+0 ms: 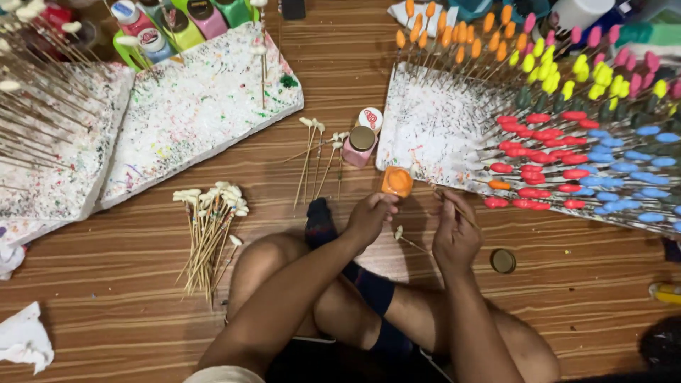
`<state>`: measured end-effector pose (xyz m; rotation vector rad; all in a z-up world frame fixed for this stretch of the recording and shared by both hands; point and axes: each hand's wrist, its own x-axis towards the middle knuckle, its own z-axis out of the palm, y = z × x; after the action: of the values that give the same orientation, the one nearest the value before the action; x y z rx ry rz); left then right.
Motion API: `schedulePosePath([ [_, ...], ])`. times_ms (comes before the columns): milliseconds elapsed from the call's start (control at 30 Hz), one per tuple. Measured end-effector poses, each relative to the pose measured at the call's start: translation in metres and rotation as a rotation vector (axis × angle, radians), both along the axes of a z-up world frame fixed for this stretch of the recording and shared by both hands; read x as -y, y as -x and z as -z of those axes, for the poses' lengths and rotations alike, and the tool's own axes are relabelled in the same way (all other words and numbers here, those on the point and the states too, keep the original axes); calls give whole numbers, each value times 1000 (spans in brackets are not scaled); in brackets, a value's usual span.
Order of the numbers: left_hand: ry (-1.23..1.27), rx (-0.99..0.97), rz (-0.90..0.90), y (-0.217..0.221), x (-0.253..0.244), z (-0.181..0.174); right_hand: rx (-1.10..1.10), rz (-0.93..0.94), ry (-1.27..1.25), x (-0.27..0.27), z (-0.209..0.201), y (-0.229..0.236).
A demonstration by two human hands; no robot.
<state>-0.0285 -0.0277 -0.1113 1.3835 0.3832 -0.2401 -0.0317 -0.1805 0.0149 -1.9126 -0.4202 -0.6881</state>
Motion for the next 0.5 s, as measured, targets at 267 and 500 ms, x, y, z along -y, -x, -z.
schedulePosePath([
  [267, -127, -53, 109, -5, 7, 19, -73, -11, 178, 5, 39, -18],
  [500, -176, -115, 197, 0, 8, -3, -125, 58, 455, 1, 29, -21],
])
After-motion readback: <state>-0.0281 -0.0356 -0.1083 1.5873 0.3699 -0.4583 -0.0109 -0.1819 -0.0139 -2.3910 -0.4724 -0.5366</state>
